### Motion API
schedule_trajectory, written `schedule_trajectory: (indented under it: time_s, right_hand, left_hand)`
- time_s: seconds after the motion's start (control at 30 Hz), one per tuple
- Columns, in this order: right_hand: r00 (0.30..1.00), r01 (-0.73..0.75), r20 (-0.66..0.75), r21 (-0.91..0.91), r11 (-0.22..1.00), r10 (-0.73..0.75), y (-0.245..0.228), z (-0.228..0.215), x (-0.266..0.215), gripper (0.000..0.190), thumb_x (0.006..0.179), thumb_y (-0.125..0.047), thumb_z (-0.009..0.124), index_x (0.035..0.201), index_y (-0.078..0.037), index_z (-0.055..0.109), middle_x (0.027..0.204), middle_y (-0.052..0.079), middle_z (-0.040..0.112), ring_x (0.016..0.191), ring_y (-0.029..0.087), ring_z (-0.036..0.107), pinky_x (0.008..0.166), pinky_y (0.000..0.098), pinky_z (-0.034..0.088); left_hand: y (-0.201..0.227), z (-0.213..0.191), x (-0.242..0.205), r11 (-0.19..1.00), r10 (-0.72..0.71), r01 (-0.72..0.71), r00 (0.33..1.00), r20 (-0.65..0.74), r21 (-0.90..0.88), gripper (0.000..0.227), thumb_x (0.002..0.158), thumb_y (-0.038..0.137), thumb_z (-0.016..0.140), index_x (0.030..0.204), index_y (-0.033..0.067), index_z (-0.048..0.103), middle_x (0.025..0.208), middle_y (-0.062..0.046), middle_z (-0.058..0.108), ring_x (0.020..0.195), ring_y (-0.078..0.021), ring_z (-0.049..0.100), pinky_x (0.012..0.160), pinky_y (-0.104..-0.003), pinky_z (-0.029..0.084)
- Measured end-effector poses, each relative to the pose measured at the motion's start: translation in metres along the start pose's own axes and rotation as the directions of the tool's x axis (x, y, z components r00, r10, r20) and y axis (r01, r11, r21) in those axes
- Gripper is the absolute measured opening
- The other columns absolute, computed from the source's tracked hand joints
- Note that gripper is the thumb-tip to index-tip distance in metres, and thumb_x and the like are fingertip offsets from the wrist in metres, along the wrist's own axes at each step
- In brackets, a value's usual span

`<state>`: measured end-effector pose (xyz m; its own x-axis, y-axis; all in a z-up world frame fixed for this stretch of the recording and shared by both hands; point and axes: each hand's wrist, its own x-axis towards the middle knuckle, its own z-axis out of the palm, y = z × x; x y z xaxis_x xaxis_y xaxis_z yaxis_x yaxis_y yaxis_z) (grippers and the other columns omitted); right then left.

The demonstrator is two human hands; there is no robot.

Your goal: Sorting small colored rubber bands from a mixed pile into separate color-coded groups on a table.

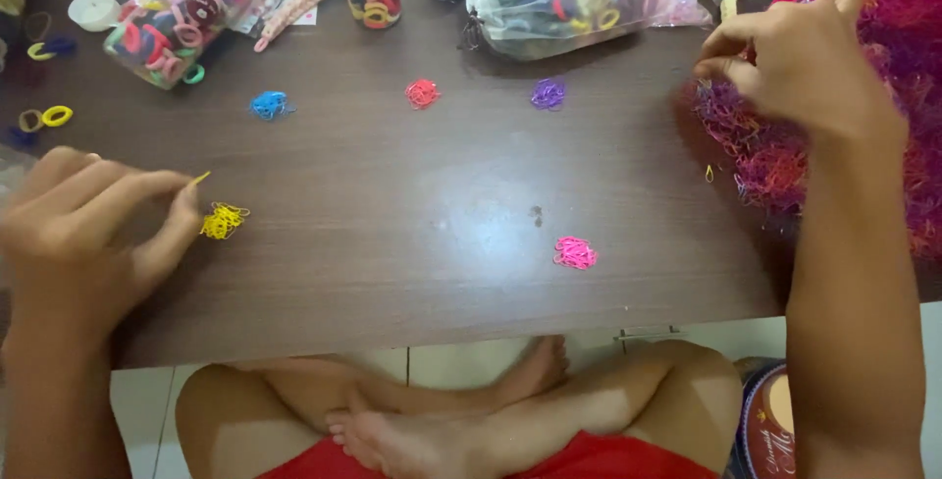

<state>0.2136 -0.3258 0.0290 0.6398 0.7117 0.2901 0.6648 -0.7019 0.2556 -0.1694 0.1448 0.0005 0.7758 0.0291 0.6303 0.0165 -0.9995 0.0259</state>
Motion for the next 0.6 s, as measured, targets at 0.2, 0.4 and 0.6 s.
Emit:
schedule_trajectory:
  time_s: [0.2, 0.4, 0.6]
  right_hand:
    - [0.999, 0.009, 0.038, 0.079, 0.997, -0.012, 0.007, 0.010, 0.002, 0.014, 0.096, -0.018, 0.080, 0.107, -0.026, 0.084, 0.083, -0.008, 0.078, 0.056, 0.016, 0.055, 0.111, 0.0465, 0.027]
    - [0.993, -0.083, 0.097, 0.250, 0.965, 0.060, -0.010, -0.010, 0.004, 0.034, 0.095, 0.006, 0.069, 0.106, -0.023, 0.084, 0.097, -0.004, 0.079, 0.065, 0.019, 0.060, 0.119, 0.0560, 0.017]
    - [0.998, -0.051, 0.033, 0.157, 0.986, 0.046, -0.007, -0.006, 0.002, 0.024, 0.105, -0.003, 0.070, 0.112, -0.022, 0.083, 0.093, -0.002, 0.080, 0.062, 0.018, 0.060, 0.110, 0.0476, 0.024]
  left_hand:
    - [0.005, 0.002, 0.000, 1.000, 0.023, -0.023, 0.998, 0.062, 0.013, 0.010, 0.092, -0.004, 0.088, 0.092, 0.0010, 0.079, 0.084, -0.005, 0.071, 0.072, -0.0211, 0.053, 0.080, -0.036, 0.046]
    - [0.010, 0.004, -0.003, 1.000, -0.009, 0.007, 0.998, 0.055, 0.028, 0.008, 0.093, -0.003, 0.086, 0.093, 0.0031, 0.080, 0.087, -0.004, 0.072, 0.081, -0.0217, 0.056, 0.076, -0.035, 0.047]
    - [0.009, 0.007, -0.006, 0.996, 0.003, -0.010, 0.997, 0.078, 0.094, 0.010, 0.093, 0.003, 0.089, 0.094, 0.0079, 0.080, 0.087, -0.001, 0.071, 0.080, -0.0198, 0.055, 0.075, -0.034, 0.047]
